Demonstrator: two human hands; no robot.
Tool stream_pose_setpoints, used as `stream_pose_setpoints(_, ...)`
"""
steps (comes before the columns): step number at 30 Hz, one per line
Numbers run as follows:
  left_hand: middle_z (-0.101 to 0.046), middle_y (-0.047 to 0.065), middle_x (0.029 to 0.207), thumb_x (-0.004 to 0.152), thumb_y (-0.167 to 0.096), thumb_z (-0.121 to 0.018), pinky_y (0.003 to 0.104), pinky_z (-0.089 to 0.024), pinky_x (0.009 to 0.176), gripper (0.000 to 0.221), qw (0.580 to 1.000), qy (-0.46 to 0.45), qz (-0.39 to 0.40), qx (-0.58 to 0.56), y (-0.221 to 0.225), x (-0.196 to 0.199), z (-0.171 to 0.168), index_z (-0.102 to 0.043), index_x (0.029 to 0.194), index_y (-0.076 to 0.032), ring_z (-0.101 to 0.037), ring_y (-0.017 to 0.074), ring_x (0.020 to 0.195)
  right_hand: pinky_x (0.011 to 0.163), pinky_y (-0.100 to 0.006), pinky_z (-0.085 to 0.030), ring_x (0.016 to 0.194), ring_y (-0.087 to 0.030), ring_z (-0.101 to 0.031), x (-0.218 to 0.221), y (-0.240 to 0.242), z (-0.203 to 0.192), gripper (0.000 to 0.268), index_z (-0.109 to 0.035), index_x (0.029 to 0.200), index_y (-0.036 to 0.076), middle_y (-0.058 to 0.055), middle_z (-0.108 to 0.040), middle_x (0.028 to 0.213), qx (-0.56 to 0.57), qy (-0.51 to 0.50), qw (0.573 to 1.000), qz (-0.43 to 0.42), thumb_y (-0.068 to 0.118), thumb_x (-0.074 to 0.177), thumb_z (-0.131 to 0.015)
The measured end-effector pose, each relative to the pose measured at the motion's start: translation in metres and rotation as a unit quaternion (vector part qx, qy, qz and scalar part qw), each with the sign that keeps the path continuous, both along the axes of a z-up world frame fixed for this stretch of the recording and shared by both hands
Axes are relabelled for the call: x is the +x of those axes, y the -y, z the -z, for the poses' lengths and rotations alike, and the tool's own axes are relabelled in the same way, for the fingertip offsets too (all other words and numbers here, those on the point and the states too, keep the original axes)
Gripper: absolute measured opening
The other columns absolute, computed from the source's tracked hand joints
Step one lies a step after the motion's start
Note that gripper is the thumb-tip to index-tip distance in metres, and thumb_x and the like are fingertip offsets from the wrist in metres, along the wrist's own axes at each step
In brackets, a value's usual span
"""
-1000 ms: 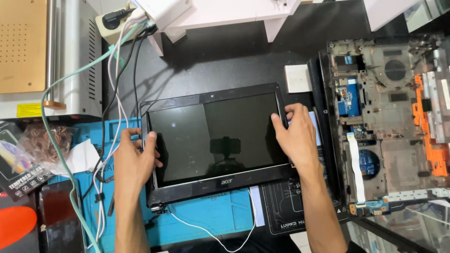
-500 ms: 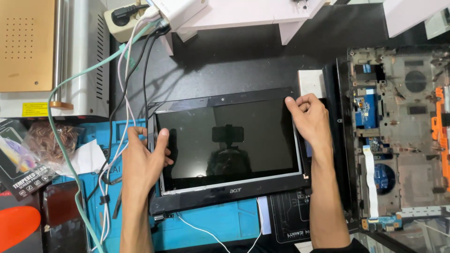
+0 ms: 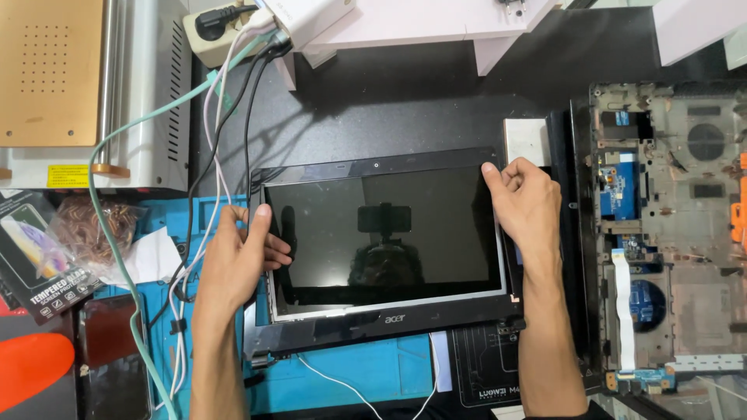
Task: The person disassembles a laptop by removing the screen bezel, internal components, and cables.
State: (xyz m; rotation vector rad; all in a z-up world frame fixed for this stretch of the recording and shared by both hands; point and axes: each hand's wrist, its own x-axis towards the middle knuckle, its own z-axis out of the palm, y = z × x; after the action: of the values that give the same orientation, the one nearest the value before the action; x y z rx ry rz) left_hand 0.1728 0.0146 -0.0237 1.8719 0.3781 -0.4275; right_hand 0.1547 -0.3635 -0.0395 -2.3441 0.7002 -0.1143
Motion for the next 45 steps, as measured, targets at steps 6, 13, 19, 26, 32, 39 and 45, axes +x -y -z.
stream_pose_setpoints(6,-0.073,0.020,0.078,0.097,-0.043,-0.057,0.034,-0.059,0.059,0.043,1.000,0.008,0.020,0.022,0.003,-0.002,-0.011,-0.043,0.111,-0.005,-0.074,0.0240,0.066,0.045,-0.031,-0.053,0.046,-0.019,-0.067,0.000,-0.008,-0.019,0.034,-0.065,0.084,-0.004,-0.011,-0.065,0.055,0.092,-0.014,0.995,0.035,0.028,0.094,-0.072)
stream_pose_setpoints(13,-0.074,0.023,0.089,0.099,-0.047,-0.049,0.037,-0.060,0.069,0.044,0.999,-0.013,0.020,-0.044,-0.005,0.000,-0.005,-0.041,0.110,-0.006,-0.075,0.0257,0.078,0.046,-0.030,-0.053,0.048,-0.019,-0.070,0.002,0.007,-0.004,0.035,-0.066,0.085,-0.006,-0.012,-0.069,0.060,0.132,-0.009,0.990,0.038,0.027,0.098,-0.069)
stream_pose_setpoints(19,-0.075,0.021,0.114,0.103,-0.058,-0.027,0.042,-0.055,0.084,0.063,0.975,-0.051,0.007,-0.217,-0.023,-0.006,0.002,-0.051,0.127,-0.005,-0.071,0.0277,0.096,0.044,-0.035,-0.055,0.049,-0.024,-0.069,-0.006,0.014,0.011,0.034,-0.050,0.114,-0.005,-0.019,-0.067,0.068,0.217,0.050,0.972,0.068,0.024,0.099,-0.063)
stream_pose_setpoints(26,-0.061,0.019,0.141,0.102,-0.030,-0.046,0.037,-0.051,0.098,0.059,0.964,0.017,0.008,-0.266,-0.025,-0.027,0.021,-0.039,0.156,-0.009,-0.065,0.0272,0.119,0.064,-0.031,-0.057,0.074,-0.023,-0.069,-0.035,0.036,0.051,0.034,-0.044,0.133,0.005,-0.018,-0.068,0.093,0.383,0.092,0.918,0.042,0.012,0.101,-0.054)
stream_pose_setpoints(32,-0.062,0.015,0.137,0.100,-0.019,-0.051,0.035,-0.055,0.094,0.062,0.972,0.070,0.033,-0.224,-0.020,-0.031,0.019,-0.033,0.159,-0.014,-0.068,0.0248,0.116,0.086,-0.032,-0.054,0.102,-0.026,-0.072,-0.045,0.024,0.036,0.041,-0.041,0.140,0.007,-0.014,-0.070,0.103,0.510,0.165,0.844,0.011,0.010,0.101,-0.055)
stream_pose_setpoints(39,-0.069,0.015,0.127,0.103,-0.027,-0.050,0.035,-0.055,0.093,0.048,0.973,0.066,0.010,-0.222,-0.027,-0.030,0.031,-0.055,0.144,-0.002,-0.069,0.0217,0.110,0.087,-0.029,-0.052,0.106,-0.024,-0.071,-0.041,0.026,0.052,0.050,-0.045,0.146,0.003,-0.010,-0.070,0.105,0.461,0.175,0.869,-0.038,0.005,0.099,-0.063)
stream_pose_setpoints(45,-0.072,0.018,0.116,0.111,-0.027,-0.042,0.033,-0.058,0.089,0.043,0.952,0.081,-0.048,-0.290,-0.030,-0.057,0.017,-0.055,0.140,0.002,-0.072,0.0222,0.100,0.088,-0.030,-0.055,0.106,-0.023,-0.070,-0.062,0.010,0.029,0.057,-0.044,0.153,0.002,-0.013,-0.069,0.115,0.454,0.188,0.870,-0.037,0.005,0.098,-0.061)
